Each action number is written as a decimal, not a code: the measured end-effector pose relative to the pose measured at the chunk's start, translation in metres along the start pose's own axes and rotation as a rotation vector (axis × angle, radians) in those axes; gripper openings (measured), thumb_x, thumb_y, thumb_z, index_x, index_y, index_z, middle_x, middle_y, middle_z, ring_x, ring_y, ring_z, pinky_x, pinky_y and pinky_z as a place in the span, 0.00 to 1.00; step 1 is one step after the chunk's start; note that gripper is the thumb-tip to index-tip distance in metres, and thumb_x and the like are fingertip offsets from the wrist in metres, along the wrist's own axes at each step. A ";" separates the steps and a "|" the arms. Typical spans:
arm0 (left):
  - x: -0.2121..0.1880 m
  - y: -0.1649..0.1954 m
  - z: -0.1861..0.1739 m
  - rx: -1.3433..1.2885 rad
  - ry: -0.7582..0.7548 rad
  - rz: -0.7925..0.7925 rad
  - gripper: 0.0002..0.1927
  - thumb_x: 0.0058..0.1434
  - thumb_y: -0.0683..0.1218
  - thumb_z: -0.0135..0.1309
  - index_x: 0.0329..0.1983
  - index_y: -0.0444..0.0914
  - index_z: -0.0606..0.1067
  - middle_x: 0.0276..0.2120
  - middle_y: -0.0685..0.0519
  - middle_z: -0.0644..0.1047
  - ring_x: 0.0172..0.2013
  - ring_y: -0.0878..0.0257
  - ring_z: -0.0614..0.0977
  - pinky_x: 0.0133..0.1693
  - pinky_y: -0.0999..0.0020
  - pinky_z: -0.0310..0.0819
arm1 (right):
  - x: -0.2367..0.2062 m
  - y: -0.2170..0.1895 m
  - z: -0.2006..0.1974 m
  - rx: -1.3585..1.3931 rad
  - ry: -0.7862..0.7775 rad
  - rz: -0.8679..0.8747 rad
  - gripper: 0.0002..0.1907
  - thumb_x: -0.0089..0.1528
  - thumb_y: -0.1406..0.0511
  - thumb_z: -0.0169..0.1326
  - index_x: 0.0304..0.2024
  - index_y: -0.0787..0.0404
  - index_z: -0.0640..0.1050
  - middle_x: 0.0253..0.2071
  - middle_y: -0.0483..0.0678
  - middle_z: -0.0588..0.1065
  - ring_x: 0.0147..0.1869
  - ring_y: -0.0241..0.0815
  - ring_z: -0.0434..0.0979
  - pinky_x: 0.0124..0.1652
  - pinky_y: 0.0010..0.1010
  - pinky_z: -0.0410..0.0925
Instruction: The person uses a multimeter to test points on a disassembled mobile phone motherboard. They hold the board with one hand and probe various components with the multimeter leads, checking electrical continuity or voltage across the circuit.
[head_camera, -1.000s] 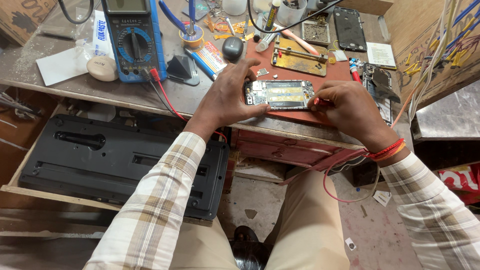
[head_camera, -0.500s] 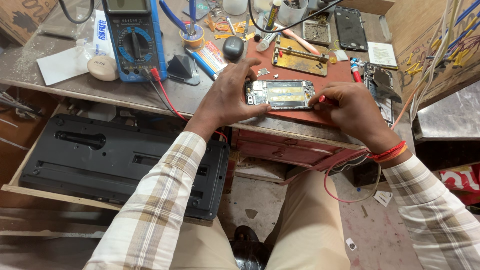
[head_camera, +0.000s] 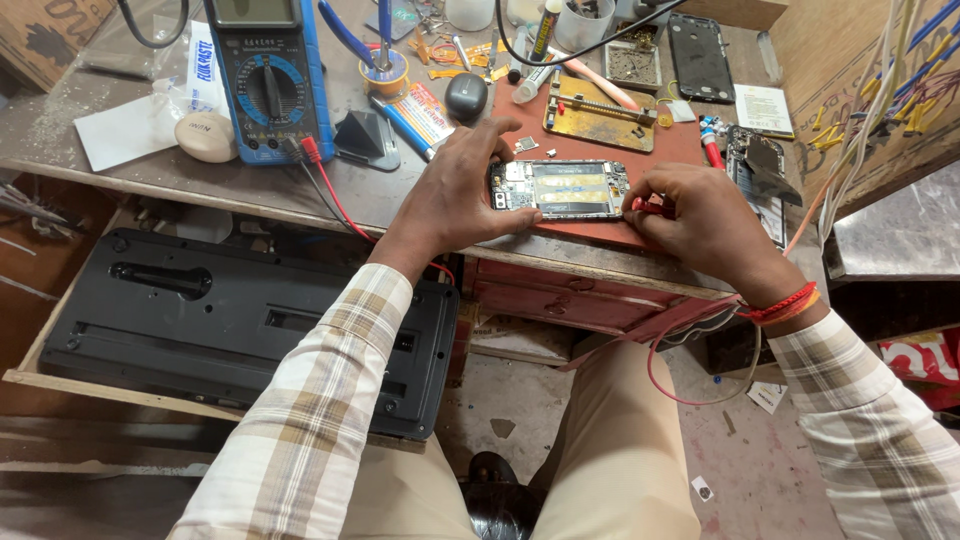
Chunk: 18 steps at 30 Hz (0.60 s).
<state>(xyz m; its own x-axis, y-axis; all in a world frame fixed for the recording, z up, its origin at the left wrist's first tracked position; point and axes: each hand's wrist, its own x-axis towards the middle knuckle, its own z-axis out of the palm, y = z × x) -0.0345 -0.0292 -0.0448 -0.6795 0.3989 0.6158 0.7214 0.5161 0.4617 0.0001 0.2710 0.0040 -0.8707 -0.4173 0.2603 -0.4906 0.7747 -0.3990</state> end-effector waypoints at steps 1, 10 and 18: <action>0.000 0.000 -0.001 0.001 0.003 0.006 0.47 0.47 0.55 0.74 0.66 0.40 0.63 0.43 0.49 0.77 0.50 0.50 0.79 0.56 0.53 0.71 | 0.000 0.001 0.000 0.016 -0.004 0.017 0.07 0.58 0.68 0.63 0.39 0.64 0.83 0.31 0.53 0.79 0.31 0.42 0.79 0.34 0.33 0.71; 0.000 0.000 0.000 0.002 0.001 0.000 0.47 0.47 0.55 0.75 0.66 0.40 0.63 0.43 0.49 0.77 0.50 0.51 0.79 0.56 0.54 0.71 | -0.002 0.006 0.003 0.174 -0.008 0.055 0.09 0.57 0.75 0.58 0.39 0.66 0.82 0.31 0.49 0.79 0.31 0.35 0.76 0.31 0.29 0.69; 0.001 -0.001 0.003 0.012 -0.004 -0.015 0.48 0.47 0.56 0.75 0.66 0.41 0.63 0.42 0.50 0.77 0.49 0.52 0.80 0.55 0.54 0.73 | 0.000 0.012 0.005 0.202 -0.023 0.097 0.10 0.57 0.75 0.57 0.40 0.66 0.83 0.30 0.48 0.79 0.31 0.32 0.75 0.32 0.27 0.69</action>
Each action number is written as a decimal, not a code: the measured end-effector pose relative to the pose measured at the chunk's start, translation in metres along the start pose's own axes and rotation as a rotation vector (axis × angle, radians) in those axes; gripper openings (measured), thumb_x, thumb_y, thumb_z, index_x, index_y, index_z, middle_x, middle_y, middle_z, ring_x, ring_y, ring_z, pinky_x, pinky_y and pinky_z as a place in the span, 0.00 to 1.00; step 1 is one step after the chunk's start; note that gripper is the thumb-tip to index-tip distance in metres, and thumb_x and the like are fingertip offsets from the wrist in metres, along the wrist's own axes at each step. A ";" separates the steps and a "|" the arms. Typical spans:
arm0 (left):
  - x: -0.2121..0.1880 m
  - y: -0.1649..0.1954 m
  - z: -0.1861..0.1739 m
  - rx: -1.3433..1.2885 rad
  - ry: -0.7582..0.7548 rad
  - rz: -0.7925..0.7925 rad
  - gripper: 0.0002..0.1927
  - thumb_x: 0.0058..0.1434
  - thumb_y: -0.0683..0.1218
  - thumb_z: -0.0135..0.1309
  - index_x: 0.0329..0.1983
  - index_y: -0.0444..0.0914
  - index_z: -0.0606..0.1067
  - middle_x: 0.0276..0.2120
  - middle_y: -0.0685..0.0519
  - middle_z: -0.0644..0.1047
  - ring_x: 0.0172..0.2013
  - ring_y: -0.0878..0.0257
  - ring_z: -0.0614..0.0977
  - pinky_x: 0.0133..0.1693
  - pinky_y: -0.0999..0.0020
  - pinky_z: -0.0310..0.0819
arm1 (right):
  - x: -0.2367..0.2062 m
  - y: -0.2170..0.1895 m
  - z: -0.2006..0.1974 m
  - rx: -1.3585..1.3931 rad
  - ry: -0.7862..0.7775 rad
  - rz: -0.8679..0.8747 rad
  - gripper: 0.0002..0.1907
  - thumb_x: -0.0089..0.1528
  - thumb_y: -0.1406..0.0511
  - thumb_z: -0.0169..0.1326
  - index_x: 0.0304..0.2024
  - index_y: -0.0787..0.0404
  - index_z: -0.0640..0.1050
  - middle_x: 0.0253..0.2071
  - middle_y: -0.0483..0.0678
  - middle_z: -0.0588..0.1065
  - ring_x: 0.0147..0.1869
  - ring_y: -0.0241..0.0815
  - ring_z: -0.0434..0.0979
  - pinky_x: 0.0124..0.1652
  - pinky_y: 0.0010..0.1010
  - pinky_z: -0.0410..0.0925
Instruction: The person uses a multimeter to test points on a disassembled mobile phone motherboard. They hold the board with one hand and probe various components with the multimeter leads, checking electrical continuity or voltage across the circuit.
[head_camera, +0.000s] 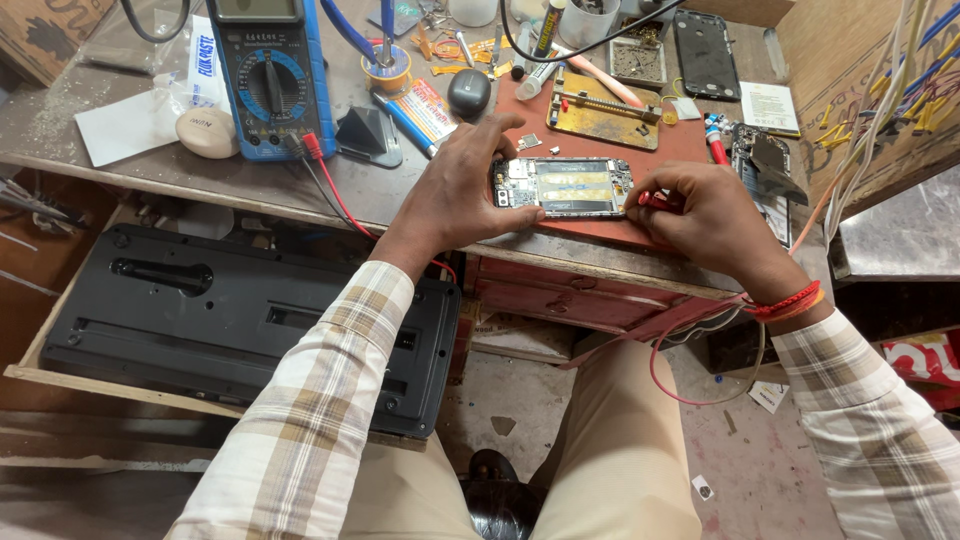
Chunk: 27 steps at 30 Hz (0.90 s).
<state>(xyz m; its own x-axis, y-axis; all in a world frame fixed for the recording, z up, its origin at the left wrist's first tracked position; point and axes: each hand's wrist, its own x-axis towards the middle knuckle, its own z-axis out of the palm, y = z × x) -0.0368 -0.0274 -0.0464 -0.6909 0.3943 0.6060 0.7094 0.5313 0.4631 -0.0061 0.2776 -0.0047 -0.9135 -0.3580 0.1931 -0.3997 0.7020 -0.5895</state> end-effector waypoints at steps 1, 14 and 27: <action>0.000 0.000 0.000 -0.001 0.000 0.002 0.48 0.47 0.57 0.75 0.66 0.41 0.63 0.42 0.51 0.77 0.49 0.52 0.80 0.55 0.54 0.73 | 0.000 0.001 0.000 -0.001 0.003 -0.010 0.09 0.57 0.75 0.58 0.40 0.66 0.83 0.30 0.48 0.79 0.31 0.32 0.75 0.33 0.26 0.69; -0.002 0.001 -0.002 -0.011 -0.003 0.010 0.47 0.47 0.56 0.75 0.66 0.41 0.63 0.43 0.50 0.77 0.50 0.52 0.79 0.56 0.54 0.72 | 0.003 0.007 0.001 0.016 -0.023 0.073 0.07 0.59 0.68 0.63 0.39 0.65 0.83 0.28 0.44 0.77 0.30 0.29 0.71 0.31 0.24 0.67; -0.001 0.002 -0.003 -0.021 0.009 0.025 0.47 0.47 0.56 0.75 0.66 0.40 0.63 0.43 0.50 0.77 0.50 0.51 0.79 0.56 0.54 0.72 | 0.002 0.008 -0.001 0.065 -0.049 0.028 0.07 0.60 0.69 0.62 0.39 0.65 0.83 0.30 0.44 0.77 0.32 0.29 0.72 0.32 0.24 0.67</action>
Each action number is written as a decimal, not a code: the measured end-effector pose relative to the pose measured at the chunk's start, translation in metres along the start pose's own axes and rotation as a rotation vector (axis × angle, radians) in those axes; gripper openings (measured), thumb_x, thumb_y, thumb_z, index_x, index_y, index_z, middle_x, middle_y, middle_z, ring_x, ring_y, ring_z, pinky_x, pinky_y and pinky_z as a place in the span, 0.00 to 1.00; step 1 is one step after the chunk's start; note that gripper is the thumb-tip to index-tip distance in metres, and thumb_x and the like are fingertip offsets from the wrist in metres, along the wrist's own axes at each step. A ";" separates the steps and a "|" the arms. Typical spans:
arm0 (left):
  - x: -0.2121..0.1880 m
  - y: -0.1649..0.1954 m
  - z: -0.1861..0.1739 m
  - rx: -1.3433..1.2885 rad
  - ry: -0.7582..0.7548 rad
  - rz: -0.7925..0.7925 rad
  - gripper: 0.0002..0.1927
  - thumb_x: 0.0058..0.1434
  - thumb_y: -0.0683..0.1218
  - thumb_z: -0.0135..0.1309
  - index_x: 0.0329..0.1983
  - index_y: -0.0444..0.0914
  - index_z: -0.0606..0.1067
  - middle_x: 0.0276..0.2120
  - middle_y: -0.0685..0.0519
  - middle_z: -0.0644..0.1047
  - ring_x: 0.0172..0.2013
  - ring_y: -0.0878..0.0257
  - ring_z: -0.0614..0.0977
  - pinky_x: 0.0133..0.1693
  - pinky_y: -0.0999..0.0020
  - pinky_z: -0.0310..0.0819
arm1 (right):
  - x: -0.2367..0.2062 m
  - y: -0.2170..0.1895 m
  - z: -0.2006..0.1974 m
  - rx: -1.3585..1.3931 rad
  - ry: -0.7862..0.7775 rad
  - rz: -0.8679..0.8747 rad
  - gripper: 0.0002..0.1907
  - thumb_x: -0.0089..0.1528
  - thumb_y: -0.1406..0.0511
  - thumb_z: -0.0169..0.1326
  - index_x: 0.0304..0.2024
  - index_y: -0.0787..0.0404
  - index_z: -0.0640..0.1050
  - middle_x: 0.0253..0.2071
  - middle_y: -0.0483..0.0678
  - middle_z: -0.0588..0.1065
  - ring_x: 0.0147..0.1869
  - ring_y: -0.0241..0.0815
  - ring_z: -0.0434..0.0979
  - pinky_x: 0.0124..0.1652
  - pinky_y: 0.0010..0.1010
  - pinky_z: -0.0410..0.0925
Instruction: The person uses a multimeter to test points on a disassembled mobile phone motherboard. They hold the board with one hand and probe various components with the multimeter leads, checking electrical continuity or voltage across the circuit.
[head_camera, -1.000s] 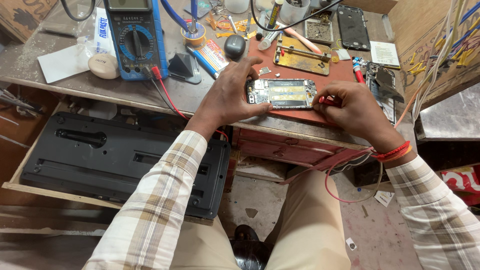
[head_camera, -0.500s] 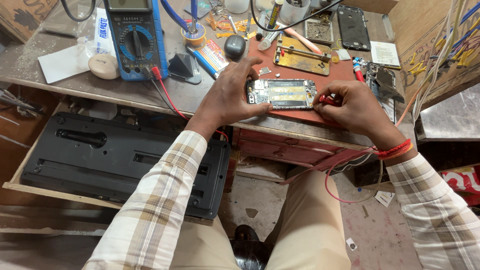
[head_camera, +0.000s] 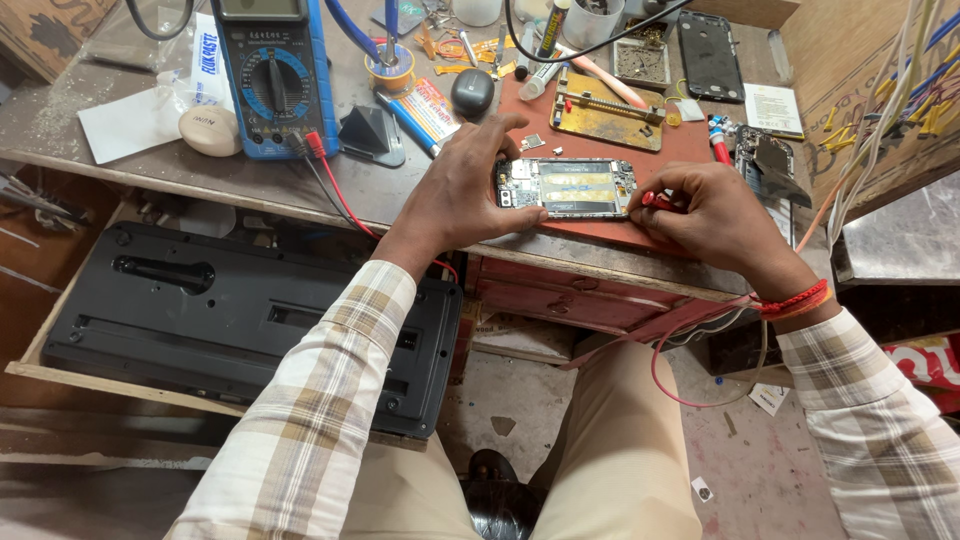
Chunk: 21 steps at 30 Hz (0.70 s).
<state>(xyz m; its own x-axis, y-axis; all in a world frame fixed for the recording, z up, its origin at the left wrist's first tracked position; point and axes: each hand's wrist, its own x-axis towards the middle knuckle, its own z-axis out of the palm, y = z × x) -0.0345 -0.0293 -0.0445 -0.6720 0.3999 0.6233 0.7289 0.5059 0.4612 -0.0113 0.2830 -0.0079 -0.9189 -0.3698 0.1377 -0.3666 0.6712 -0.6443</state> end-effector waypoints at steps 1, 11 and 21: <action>0.000 0.000 0.000 0.002 0.001 0.003 0.47 0.47 0.56 0.75 0.66 0.40 0.63 0.43 0.50 0.77 0.50 0.51 0.79 0.56 0.54 0.72 | 0.000 0.000 0.000 -0.013 0.004 -0.006 0.07 0.59 0.69 0.62 0.39 0.65 0.83 0.30 0.44 0.77 0.32 0.29 0.72 0.32 0.24 0.67; -0.001 -0.001 0.001 0.008 -0.003 -0.016 0.47 0.47 0.56 0.75 0.66 0.41 0.63 0.43 0.50 0.77 0.50 0.51 0.79 0.55 0.55 0.72 | 0.001 -0.005 0.002 -0.032 0.017 0.047 0.06 0.60 0.70 0.62 0.38 0.65 0.84 0.28 0.44 0.77 0.30 0.29 0.71 0.30 0.24 0.66; -0.001 -0.001 0.000 -0.006 -0.003 -0.011 0.47 0.47 0.55 0.75 0.66 0.40 0.63 0.43 0.50 0.77 0.50 0.51 0.79 0.55 0.55 0.71 | 0.002 0.003 0.003 0.109 -0.017 0.064 0.06 0.59 0.71 0.60 0.38 0.66 0.83 0.28 0.43 0.77 0.30 0.27 0.72 0.29 0.22 0.66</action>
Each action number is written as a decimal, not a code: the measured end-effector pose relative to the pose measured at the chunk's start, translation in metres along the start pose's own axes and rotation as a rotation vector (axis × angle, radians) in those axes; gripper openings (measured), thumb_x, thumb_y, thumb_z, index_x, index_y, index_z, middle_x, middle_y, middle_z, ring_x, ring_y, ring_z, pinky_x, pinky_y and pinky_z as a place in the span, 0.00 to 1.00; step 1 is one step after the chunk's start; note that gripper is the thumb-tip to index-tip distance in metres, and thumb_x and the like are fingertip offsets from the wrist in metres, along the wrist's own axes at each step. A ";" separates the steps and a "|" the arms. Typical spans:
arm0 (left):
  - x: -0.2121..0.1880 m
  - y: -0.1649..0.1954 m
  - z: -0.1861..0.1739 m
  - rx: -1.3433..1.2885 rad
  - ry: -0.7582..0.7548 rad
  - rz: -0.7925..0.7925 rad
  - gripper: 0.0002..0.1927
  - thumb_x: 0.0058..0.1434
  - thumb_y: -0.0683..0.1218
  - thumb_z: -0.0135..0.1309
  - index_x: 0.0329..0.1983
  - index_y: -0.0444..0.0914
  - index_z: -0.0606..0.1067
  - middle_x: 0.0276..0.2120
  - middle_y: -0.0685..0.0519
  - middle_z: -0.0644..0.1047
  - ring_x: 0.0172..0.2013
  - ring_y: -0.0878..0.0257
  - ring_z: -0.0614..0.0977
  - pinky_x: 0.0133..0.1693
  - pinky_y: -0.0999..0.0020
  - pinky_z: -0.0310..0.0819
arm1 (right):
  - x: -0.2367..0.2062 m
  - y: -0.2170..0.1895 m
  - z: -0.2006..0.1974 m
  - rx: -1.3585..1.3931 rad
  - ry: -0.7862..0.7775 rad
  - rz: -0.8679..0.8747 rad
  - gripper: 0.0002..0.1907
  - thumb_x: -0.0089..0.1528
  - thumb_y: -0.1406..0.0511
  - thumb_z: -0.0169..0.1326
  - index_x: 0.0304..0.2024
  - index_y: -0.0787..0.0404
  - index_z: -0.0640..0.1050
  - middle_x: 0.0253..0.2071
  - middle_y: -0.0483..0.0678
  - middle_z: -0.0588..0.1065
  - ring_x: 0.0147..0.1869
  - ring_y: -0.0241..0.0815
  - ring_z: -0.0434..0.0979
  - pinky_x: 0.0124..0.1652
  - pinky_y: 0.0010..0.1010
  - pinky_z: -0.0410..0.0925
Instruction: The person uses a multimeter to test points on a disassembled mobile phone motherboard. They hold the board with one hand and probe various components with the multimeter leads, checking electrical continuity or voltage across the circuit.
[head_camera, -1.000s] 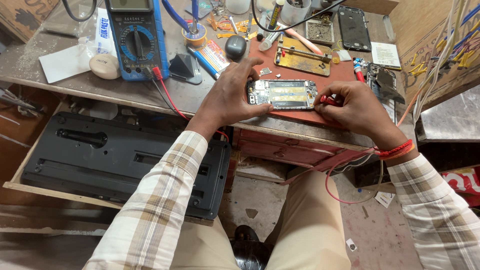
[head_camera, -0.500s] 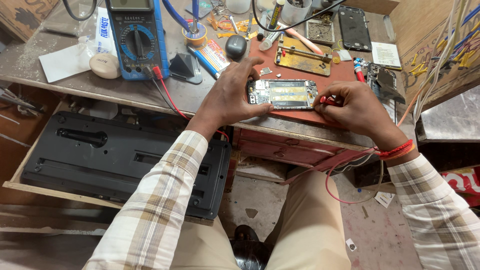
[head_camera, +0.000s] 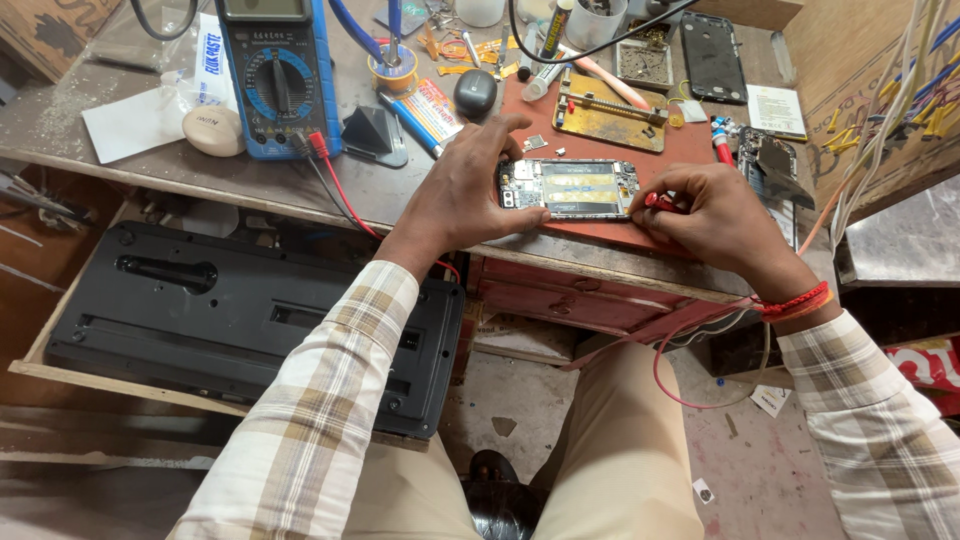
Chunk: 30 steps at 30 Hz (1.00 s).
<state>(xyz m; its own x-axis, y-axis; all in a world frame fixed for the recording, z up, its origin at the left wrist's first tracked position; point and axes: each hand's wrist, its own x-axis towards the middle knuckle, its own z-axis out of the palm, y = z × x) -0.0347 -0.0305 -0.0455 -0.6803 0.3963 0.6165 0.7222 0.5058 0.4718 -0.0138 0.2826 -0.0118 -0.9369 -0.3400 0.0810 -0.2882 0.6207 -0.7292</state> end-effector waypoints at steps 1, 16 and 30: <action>0.000 0.000 0.000 0.002 0.006 0.012 0.47 0.47 0.55 0.75 0.66 0.40 0.63 0.43 0.49 0.77 0.50 0.51 0.78 0.55 0.54 0.71 | 0.000 0.000 0.000 -0.005 0.002 -0.002 0.06 0.60 0.70 0.61 0.38 0.66 0.83 0.28 0.43 0.77 0.30 0.27 0.72 0.29 0.22 0.66; 0.000 -0.001 0.001 0.008 0.002 -0.004 0.47 0.48 0.55 0.74 0.67 0.40 0.63 0.43 0.50 0.77 0.50 0.51 0.79 0.56 0.54 0.71 | -0.002 -0.009 0.002 -0.229 0.100 -0.107 0.08 0.58 0.71 0.63 0.41 0.65 0.85 0.33 0.49 0.82 0.33 0.31 0.79 0.35 0.25 0.72; 0.001 0.001 0.000 0.007 0.013 0.021 0.47 0.48 0.55 0.75 0.66 0.41 0.63 0.43 0.49 0.77 0.49 0.51 0.79 0.56 0.54 0.71 | -0.006 -0.006 0.002 -0.139 0.092 -0.054 0.11 0.57 0.74 0.60 0.43 0.65 0.85 0.32 0.48 0.82 0.35 0.29 0.78 0.36 0.23 0.72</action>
<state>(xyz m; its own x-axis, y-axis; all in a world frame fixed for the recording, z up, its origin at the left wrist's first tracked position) -0.0345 -0.0294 -0.0447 -0.6637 0.3967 0.6341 0.7351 0.5029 0.4546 -0.0063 0.2796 -0.0090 -0.9317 -0.3132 0.1840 -0.3571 0.6972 -0.6216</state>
